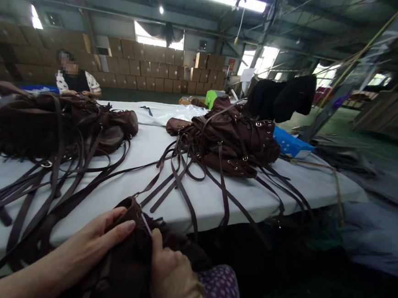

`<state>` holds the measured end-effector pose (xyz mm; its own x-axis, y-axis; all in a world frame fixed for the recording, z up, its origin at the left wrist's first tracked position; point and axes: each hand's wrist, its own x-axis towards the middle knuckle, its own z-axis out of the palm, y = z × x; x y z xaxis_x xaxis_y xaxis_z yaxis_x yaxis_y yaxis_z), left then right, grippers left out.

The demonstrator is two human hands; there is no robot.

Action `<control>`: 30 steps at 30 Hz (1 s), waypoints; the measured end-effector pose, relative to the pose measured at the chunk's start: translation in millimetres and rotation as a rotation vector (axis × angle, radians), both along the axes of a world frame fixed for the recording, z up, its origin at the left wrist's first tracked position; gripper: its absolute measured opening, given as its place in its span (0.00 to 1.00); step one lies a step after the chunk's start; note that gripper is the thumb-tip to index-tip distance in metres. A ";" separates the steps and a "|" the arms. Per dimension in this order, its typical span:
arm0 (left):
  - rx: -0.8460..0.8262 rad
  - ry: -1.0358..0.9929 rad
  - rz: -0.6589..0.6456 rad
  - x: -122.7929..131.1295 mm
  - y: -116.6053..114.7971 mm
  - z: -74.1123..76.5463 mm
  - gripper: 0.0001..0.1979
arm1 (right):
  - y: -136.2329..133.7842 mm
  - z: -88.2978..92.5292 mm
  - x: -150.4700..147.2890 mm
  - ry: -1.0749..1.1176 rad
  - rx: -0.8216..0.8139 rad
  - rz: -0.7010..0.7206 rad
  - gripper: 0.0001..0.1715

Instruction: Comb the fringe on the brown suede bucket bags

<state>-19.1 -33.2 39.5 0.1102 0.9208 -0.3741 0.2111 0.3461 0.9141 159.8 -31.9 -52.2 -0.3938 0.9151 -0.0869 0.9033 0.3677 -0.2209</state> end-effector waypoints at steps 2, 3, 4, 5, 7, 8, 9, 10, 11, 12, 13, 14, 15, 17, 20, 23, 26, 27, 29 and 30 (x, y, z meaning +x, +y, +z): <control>0.045 0.061 -0.006 -6.9 -2.2 -15.7 0.30 | 13.1 -10.2 14.4 -0.143 -0.054 -0.033 0.27; 0.052 0.075 -0.012 -11.1 -3.2 -23.8 0.29 | 20.1 -14.5 26.5 -0.177 -0.061 -0.058 0.27; 0.053 0.088 -0.021 -14.5 -4.3 -31.5 0.28 | 26.3 -18.0 39.1 -0.194 -0.054 -0.075 0.26; 0.056 0.104 -0.023 -16.8 -5.4 -38.2 0.28 | 31.4 -20.9 50.2 -0.201 -0.041 -0.088 0.26; 0.074 0.155 -0.010 -17.2 -7.7 -48.1 0.29 | 38.0 -25.2 64.3 -0.211 -0.032 -0.106 0.26; 0.087 0.187 0.001 -16.1 -8.6 -51.1 0.30 | 39.6 -27.4 66.8 -0.215 -0.032 -0.111 0.26; 0.101 0.218 0.007 -14.7 -9.0 -53.1 0.30 | 40.3 -29.7 67.2 -0.222 -0.034 -0.118 0.26; 0.115 0.246 0.001 -13.5 -8.9 -54.3 0.30 | 40.3 -32.2 66.4 -0.232 -0.037 -0.129 0.25; 0.132 0.273 -0.012 -12.9 -8.0 -55.1 0.30 | 39.8 -34.7 65.4 -0.242 -0.043 -0.145 0.24; 0.155 0.299 -0.028 -13.2 -6.1 -55.6 0.29 | 39.2 -36.8 65.1 -0.256 -0.040 -0.163 0.23; 0.178 0.321 -0.054 -14.6 -3.1 -56.0 0.28 | 38.8 -37.9 66.1 -0.272 -0.018 -0.174 0.23; 0.197 0.336 -0.094 -16.9 1.0 -56.3 0.27 | 39.0 -37.5 68.6 -0.291 0.033 -0.171 0.24; 0.207 0.345 -0.143 -20.1 6.2 -56.4 0.25 | 40.1 -35.1 72.4 -0.310 0.113 -0.155 0.24; 0.199 0.358 -0.248 -28.4 19.0 -55.8 0.22 | 46.0 -23.6 81.4 -0.342 0.341 -0.090 0.24; 0.217 0.412 -0.315 -39.2 41.2 -49.3 0.22 | 61.8 9.0 87.6 -0.349 0.650 0.020 0.23; 0.387 0.426 -0.267 -33.9 61.9 -34.8 0.34 | 75.9 48.5 73.7 -0.342 0.764 0.133 0.23; 0.491 0.244 -0.323 -4.3 76.7 -22.5 0.35 | 82.3 80.8 47.4 -0.324 0.802 0.276 0.23; 0.461 0.139 -0.380 9.0 79.8 -21.6 0.30 | 83.8 88.8 39.6 -0.317 0.821 0.320 0.23; 0.347 -0.076 -0.488 34.6 82.7 -25.1 0.22 | 88.8 99.7 30.8 -0.310 0.860 0.409 0.23; 0.308 -0.154 -0.511 44.6 82.4 -28.6 0.21 | 92.9 102.4 30.8 -0.314 0.875 0.452 0.22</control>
<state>25.5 49.2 10.9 0.5973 0.8008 -0.0438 0.1383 -0.0491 0.9892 190.6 61.0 50.3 -0.7908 0.4797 0.3801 0.6119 0.6055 0.5088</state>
